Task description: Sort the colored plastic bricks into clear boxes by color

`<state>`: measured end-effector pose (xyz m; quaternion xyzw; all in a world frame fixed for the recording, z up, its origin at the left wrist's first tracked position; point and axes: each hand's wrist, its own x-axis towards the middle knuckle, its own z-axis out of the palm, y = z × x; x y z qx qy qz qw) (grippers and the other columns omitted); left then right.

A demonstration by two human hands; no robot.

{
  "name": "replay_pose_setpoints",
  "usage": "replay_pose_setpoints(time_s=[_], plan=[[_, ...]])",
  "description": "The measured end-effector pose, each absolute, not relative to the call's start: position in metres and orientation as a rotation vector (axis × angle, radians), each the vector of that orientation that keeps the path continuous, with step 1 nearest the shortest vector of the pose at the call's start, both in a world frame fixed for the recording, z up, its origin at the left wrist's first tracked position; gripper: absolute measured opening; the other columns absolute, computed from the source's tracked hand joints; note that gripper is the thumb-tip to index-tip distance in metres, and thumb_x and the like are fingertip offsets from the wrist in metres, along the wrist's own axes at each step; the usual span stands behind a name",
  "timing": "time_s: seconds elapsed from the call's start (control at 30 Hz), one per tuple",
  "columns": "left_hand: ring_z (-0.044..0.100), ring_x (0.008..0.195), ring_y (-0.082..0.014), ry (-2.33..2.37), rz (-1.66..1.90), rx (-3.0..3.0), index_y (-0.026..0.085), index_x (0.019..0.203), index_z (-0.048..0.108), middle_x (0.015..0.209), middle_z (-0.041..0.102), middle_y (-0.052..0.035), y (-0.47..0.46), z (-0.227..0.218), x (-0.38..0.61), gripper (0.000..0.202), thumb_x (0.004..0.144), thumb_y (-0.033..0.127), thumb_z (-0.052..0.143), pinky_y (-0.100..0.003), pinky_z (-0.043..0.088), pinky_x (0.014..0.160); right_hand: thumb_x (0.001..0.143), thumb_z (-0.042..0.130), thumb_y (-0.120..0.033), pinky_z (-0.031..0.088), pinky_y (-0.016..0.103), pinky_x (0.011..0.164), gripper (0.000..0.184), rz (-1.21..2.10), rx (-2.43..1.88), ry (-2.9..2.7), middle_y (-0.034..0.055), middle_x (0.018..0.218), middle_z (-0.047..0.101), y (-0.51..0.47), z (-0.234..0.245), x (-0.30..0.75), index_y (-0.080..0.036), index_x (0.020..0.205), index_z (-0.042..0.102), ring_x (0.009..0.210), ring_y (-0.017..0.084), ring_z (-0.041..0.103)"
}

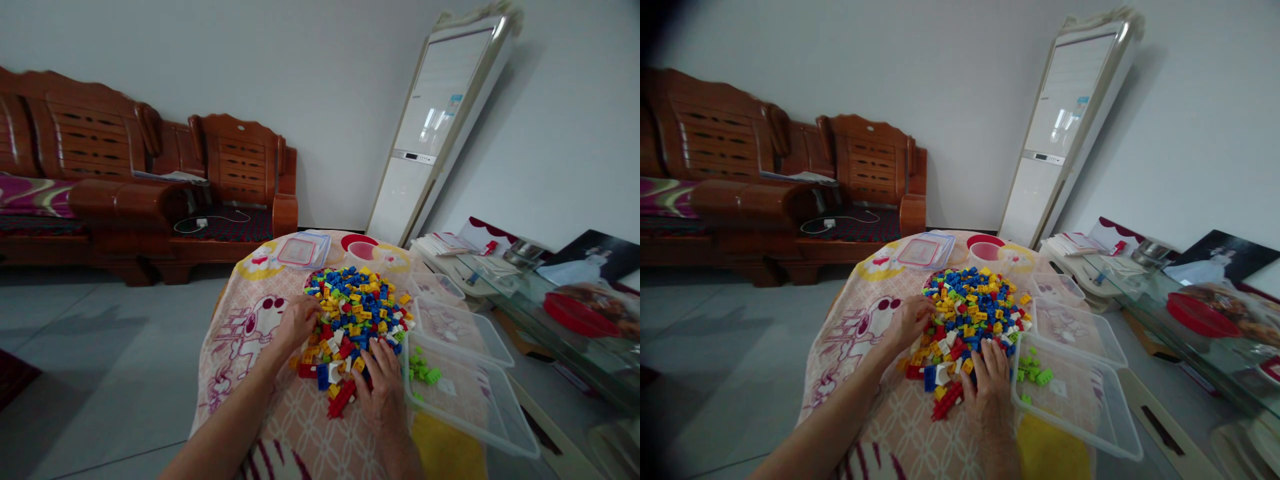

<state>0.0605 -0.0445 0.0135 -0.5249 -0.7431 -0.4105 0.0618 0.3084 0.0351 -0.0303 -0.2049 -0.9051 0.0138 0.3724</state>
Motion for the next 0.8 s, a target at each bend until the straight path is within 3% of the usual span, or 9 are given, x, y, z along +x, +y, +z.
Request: replay_pose_setpoints(time_s=[0.1,0.3,0.63,0.8], plan=[[0.06,0.094,-0.0226,-2.271,-1.107,-1.668,0.021,0.085,0.071,0.095,0.069,-0.0069,-0.043,0.011,0.067,0.018,0.072,0.017,0.059,-0.037,0.043,0.09,0.087,0.058,-0.028,0.042,0.056,0.103,0.033,0.056,-0.509,-2.3,0.0139,0.137,0.052,0.035,-0.031,0.309,-0.016,0.118,0.063,0.133,0.031,0.039],[0.059,0.087,-0.0219,-2.397,-1.026,-1.567,0.021,0.074,0.067,0.082,0.068,-0.0055,-0.042,0.008,0.072,0.005,0.072,0.019,0.063,-0.035,0.042,0.084,0.087,0.057,-0.026,0.042,0.056,0.103,0.033,0.103,-0.514,-2.29,0.0137,0.137,0.052,0.035,-0.029,0.31,-0.016,0.118,0.063,0.133,0.031,0.039],[0.062,0.083,-0.0214,-2.39,-1.172,-1.572,0.024,0.082,0.068,0.082,0.071,-0.003,-0.044,0.024,0.07,0.009,0.075,0.024,0.061,-0.036,0.042,0.088,0.088,0.054,-0.023,0.043,0.055,0.102,0.033,0.164,-0.529,-2.25,0.0122,0.138,0.052,0.034,-0.027,0.311,-0.019,0.12,0.062,0.132,0.029,0.04],[0.064,0.082,-0.0195,-2.364,-1.311,-1.618,0.023,0.078,0.069,0.083,0.072,-0.0015,-0.041,0.035,0.075,0.008,0.073,0.021,0.062,-0.031,0.044,0.082,0.088,0.054,-0.023,0.042,0.055,0.103,0.033,0.154,-0.544,-2.271,0.0131,0.139,0.051,0.034,-0.028,0.31,-0.017,0.12,0.062,0.134,0.029,0.038]])
